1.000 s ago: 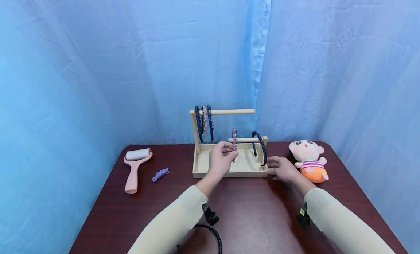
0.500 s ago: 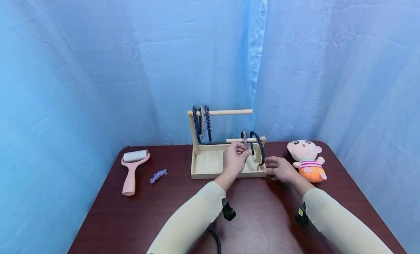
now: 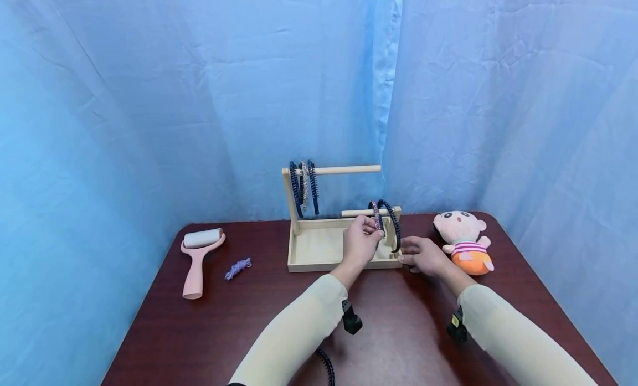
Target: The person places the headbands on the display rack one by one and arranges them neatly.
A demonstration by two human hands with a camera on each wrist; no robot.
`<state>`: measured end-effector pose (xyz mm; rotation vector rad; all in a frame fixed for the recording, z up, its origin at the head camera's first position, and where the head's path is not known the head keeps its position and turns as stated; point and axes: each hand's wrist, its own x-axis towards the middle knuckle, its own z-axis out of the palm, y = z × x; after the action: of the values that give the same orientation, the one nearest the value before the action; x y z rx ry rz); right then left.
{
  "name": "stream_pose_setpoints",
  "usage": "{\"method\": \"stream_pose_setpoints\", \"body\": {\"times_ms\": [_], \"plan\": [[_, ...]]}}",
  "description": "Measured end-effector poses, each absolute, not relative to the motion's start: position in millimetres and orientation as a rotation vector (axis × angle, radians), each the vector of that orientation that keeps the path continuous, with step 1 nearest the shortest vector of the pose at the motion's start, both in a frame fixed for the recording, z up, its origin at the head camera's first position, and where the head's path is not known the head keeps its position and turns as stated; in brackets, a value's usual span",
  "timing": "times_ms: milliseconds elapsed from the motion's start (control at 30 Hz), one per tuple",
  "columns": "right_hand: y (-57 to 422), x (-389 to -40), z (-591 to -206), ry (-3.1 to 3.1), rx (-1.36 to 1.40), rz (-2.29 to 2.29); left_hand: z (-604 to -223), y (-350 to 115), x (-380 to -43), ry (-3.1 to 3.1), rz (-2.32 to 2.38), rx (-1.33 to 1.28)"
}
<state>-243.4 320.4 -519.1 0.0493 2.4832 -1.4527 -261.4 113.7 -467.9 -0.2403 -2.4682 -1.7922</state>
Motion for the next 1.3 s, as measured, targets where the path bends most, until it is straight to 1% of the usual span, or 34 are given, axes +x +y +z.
{"method": "stream_pose_setpoints", "body": {"times_ms": [500, 767, 1067, 1300], "plan": [[318.5, -243.3, -517.8, 2.483, 0.075, -1.447, -472.9, 104.1, -263.8, -2.496, -1.779, -0.240], [318.1, -243.4, -519.8, 2.495, 0.075, -1.444, -472.6, 93.0, -261.2, -2.503, -1.809, -0.306], [317.3, -240.4, -519.5, 2.472, 0.069, -1.452, -464.1, 56.4, -244.5, -2.532, -1.806, -0.331], [318.5, -243.0, -517.5, 2.479, 0.056, -1.442, -452.3, 14.0, -226.7, -2.538, -1.844, -0.454]]}}
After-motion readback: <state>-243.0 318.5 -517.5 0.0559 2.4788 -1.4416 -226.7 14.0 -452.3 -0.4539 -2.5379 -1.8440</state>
